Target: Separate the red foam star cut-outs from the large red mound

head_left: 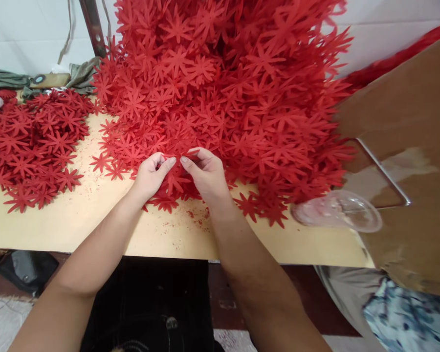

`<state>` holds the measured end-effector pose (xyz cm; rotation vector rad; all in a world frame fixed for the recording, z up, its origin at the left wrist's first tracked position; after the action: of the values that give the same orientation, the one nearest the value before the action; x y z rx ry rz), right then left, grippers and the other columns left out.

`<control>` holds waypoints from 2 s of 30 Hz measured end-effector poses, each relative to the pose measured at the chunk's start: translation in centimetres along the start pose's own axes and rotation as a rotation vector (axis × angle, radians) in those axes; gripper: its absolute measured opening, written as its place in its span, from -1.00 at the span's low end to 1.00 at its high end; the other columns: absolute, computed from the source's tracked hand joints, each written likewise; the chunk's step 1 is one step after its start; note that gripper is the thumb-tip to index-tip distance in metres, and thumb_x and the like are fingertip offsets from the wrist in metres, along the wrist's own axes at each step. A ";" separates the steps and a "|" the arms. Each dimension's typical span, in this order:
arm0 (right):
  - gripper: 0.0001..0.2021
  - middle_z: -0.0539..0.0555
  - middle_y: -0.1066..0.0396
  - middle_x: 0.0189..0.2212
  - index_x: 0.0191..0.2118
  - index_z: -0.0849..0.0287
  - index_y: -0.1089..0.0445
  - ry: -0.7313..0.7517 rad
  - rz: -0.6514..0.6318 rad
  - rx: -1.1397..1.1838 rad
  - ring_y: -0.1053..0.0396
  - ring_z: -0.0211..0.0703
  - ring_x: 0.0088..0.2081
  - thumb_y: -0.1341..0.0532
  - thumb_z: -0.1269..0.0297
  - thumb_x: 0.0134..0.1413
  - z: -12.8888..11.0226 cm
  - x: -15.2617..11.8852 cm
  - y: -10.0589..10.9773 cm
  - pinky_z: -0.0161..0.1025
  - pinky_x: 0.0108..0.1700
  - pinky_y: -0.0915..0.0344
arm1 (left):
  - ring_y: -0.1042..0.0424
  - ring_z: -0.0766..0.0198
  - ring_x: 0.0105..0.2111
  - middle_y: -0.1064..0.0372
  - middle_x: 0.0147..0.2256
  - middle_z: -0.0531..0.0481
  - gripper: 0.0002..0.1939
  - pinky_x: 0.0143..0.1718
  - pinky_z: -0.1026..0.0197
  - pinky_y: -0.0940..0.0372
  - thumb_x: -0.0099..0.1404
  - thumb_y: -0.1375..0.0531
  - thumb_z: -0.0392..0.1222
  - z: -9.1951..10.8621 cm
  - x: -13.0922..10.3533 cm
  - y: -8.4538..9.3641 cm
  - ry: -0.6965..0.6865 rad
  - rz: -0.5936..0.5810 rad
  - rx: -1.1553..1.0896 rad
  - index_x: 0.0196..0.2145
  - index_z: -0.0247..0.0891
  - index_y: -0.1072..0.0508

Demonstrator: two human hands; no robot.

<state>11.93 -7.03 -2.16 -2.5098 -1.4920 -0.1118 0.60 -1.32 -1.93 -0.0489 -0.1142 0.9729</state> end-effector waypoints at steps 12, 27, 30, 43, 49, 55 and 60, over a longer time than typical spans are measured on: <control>-0.60 -0.12 -0.11 -0.67 -0.53 0.09 -0.14 0.118 0.237 -0.078 -0.09 -0.38 -0.64 -0.23 -0.13 -0.15 0.1 1.0 2.3 -0.33 -0.60 -0.10 | -0.14 0.50 -0.57 -0.21 -0.58 0.17 -0.62 -0.48 0.35 -0.10 -0.12 -0.36 0.04 0.0 0.2 0.3 0.041 0.023 -0.130 -0.45 -0.25 -0.37; -0.60 0.13 -0.22 -0.09 -0.13 0.07 -0.25 0.318 0.315 -0.379 -0.29 -0.18 -0.12 -0.16 -0.08 -0.02 -0.2 0.1 1.7 -0.18 -0.10 -0.30 | -0.21 0.45 -0.51 -0.25 -0.54 0.13 -0.84 -0.35 0.34 -0.19 0.09 -0.25 -0.16 -0.2 0.5 0.8 -0.021 0.180 0.035 -0.48 -0.25 -0.33; -0.62 0.11 -0.30 -0.14 -0.11 0.07 -0.29 0.307 0.116 -0.372 -0.32 -0.18 -0.11 -0.18 -0.01 -0.01 -0.8 -0.5 0.7 -0.16 -0.06 -0.30 | -0.25 0.44 -0.47 -0.31 -0.50 0.11 -0.89 -0.29 0.33 -0.20 0.10 -0.23 -0.21 0.1 0.4 0.9 -0.055 0.212 0.102 -0.46 -0.27 -0.36; -0.91 -0.05 -0.34 -0.52 -0.43 0.14 -0.32 0.177 0.071 -0.248 -0.26 -0.31 -0.46 -0.22 0.26 -0.07 -0.1 0.0 0.3 -0.28 -0.35 -0.26 | -0.25 0.46 -0.47 -0.33 -0.50 0.11 -0.88 -0.31 0.35 -0.20 0.06 -0.26 -0.20 0.3 0.2 0.3 -0.055 0.203 0.017 -0.47 -0.28 -0.40; -0.81 0.02 -0.33 -0.40 -0.37 0.12 -0.37 0.298 0.334 -0.377 -0.29 -0.25 -0.35 -0.22 0.11 -0.03 -1.0 0.4 2.3 -0.21 -0.25 -0.30 | -0.11 0.47 -0.59 -0.20 -0.59 0.17 -0.86 -0.50 0.34 -0.10 0.09 -0.26 -0.17 0.2 0.5 1.2 0.032 0.304 -0.091 -0.47 -0.24 -0.37; -0.73 0.10 -0.38 -0.26 -0.25 0.12 -0.41 0.302 0.030 -0.374 -0.34 -0.16 -0.17 -0.19 0.06 0.01 -1.4 -0.6 0.5 -0.12 -0.06 -0.28 | -0.17 0.48 -0.55 -0.27 -0.57 0.15 -0.89 -0.43 0.35 -0.13 0.07 -0.26 -0.26 0.6 0.0 0.6 0.014 0.217 -0.018 -0.50 -0.29 -0.36; -0.78 -0.01 -0.34 -0.52 -0.45 0.19 -0.34 0.156 -0.075 -0.244 -0.29 -0.30 -0.45 -0.22 0.13 -0.04 -0.2 -0.7 -1.0 -0.26 -0.32 -0.27 | -0.18 0.47 -0.56 -0.23 -0.60 0.15 -0.86 -0.42 0.35 -0.14 0.16 -0.18 -0.25 0.4 -0.2 0.0 -0.001 0.119 0.014 -0.52 -0.29 -0.30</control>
<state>10.73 -7.27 -1.96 -2.5563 -1.5922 -0.5186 0.46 -1.50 -1.57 -0.0427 -0.1063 1.0928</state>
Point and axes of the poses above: each hand's wrist, its own x-axis towards the middle knuckle, its own y-axis out of the back of the hand, z = x × y, the point moved 2 cm from there along x, towards the middle knuckle
